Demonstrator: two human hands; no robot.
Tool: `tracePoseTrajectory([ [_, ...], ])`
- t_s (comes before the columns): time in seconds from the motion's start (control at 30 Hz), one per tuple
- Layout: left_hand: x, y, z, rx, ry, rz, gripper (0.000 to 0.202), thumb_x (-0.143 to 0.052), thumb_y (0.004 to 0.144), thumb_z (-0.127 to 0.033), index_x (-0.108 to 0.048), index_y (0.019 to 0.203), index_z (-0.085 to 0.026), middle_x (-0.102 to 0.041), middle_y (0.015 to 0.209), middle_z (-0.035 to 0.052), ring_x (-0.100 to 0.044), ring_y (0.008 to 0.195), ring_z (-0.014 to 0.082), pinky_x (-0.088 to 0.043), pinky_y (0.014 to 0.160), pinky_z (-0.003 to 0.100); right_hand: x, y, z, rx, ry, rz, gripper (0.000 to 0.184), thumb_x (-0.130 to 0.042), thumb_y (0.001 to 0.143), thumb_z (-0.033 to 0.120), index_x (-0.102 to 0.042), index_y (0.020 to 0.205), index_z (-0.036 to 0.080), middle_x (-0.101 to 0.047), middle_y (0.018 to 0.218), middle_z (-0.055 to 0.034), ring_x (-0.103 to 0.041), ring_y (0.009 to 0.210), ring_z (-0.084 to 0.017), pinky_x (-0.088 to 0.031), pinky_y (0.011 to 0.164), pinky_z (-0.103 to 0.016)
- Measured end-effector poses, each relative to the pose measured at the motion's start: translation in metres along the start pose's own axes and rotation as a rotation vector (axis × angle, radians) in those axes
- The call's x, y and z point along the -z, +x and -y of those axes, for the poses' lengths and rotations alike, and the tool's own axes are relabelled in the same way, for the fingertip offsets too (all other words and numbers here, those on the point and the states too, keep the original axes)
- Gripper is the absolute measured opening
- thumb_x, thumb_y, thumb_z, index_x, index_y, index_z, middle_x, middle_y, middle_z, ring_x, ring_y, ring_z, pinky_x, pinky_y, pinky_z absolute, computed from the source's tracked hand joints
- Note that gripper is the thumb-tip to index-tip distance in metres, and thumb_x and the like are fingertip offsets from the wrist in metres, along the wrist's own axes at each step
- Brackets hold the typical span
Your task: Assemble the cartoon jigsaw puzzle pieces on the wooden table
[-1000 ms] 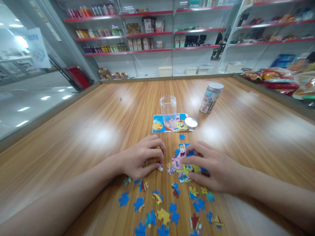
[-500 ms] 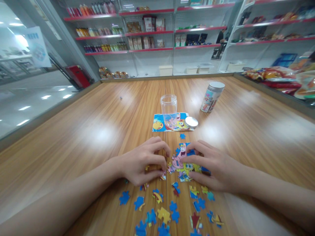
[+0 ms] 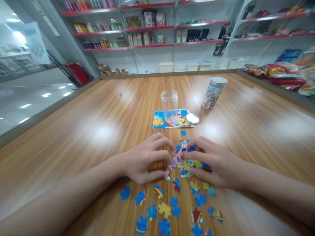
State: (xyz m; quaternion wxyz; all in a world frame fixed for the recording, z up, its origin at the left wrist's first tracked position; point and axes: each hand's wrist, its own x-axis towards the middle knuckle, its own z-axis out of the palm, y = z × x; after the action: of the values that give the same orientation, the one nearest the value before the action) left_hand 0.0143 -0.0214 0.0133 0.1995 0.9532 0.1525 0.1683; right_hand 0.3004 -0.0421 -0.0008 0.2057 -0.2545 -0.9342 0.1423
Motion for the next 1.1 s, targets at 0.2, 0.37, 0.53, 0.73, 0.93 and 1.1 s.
tracePoseTrajectory([
  [0.2, -0.001, 0.001, 0.0, -0.014, -0.005, -0.008, 0.023, -0.068, 0.085, -0.031, -0.063, 0.104, -0.019, -0.055, 0.123, 0.0115, -0.05, 0.111, 0.0259, -0.043, 0.101, 0.044, 0.0, 0.0, -0.001, 0.01, -0.009, 0.004, 0.031, -0.063, 0.093, 0.03, -0.065, 0.122, 0.02, -0.056, 0.118, -0.0124, -0.055, 0.106, -0.024, -0.05, 0.091, -0.041],
  [0.37, 0.003, -0.001, 0.003, 0.006, -0.014, 0.002, 0.028, -0.072, 0.081, -0.034, -0.064, 0.103, -0.02, -0.052, 0.128, 0.012, -0.048, 0.116, 0.0282, -0.041, 0.105, 0.047, 0.0, -0.001, -0.002, 0.011, -0.016, 0.006, 0.032, -0.063, 0.093, 0.031, -0.064, 0.123, 0.021, -0.055, 0.119, -0.0121, -0.055, 0.107, -0.024, -0.05, 0.092, -0.041],
  [0.53, 0.005, -0.002, 0.006, 0.006, -0.019, 0.009, 0.039, -0.074, 0.079, -0.036, -0.064, 0.113, -0.02, -0.05, 0.134, 0.013, -0.045, 0.122, 0.0309, -0.039, 0.109, 0.05, 0.0, 0.0, -0.001, 0.014, 0.022, -0.022, 0.038, -0.063, 0.094, 0.029, -0.059, 0.131, 0.021, -0.055, 0.121, -0.0113, -0.055, 0.109, -0.022, -0.05, 0.093, -0.038],
  [0.73, 0.006, -0.005, 0.009, 0.026, -0.066, -0.031, 0.042, -0.072, 0.081, -0.035, -0.063, 0.119, -0.021, -0.05, 0.136, 0.013, -0.045, 0.126, 0.0318, -0.037, 0.111, 0.052, 0.0, -0.003, -0.004, 0.031, 0.021, -0.178, 0.028, -0.06, 0.093, 0.016, -0.065, 0.12, 0.018, -0.06, 0.105, -0.0101, -0.057, 0.095, -0.02, -0.05, 0.081, -0.034],
  [0.93, 0.006, -0.004, 0.012, 0.019, -0.043, -0.079, 0.029, -0.064, 0.086, -0.026, -0.067, 0.115, -0.022, -0.053, 0.134, 0.0117, -0.046, 0.126, 0.03, -0.035, 0.113, 0.053, 0.003, -0.003, -0.002, 0.03, -0.019, -0.292, 0.021, -0.053, 0.091, 0.009, -0.068, 0.103, 0.017, -0.06, 0.074, -0.0047, -0.051, 0.069, -0.017, -0.039, 0.06, -0.032],
  [1.1, 0.004, -0.002, 0.011, -0.043, 0.023, -0.069, 0.031, -0.064, 0.084, -0.018, -0.072, 0.112, -0.027, -0.053, 0.137, 0.0093, -0.045, 0.127, 0.0305, -0.037, 0.112, 0.055, 0.003, -0.002, -0.001, 0.126, -0.007, -0.248, 0.025, -0.051, 0.086, 0.003, -0.07, 0.095, 0.017, -0.057, 0.068, -0.0022, -0.048, 0.066, -0.016, -0.033, 0.062, -0.032],
])
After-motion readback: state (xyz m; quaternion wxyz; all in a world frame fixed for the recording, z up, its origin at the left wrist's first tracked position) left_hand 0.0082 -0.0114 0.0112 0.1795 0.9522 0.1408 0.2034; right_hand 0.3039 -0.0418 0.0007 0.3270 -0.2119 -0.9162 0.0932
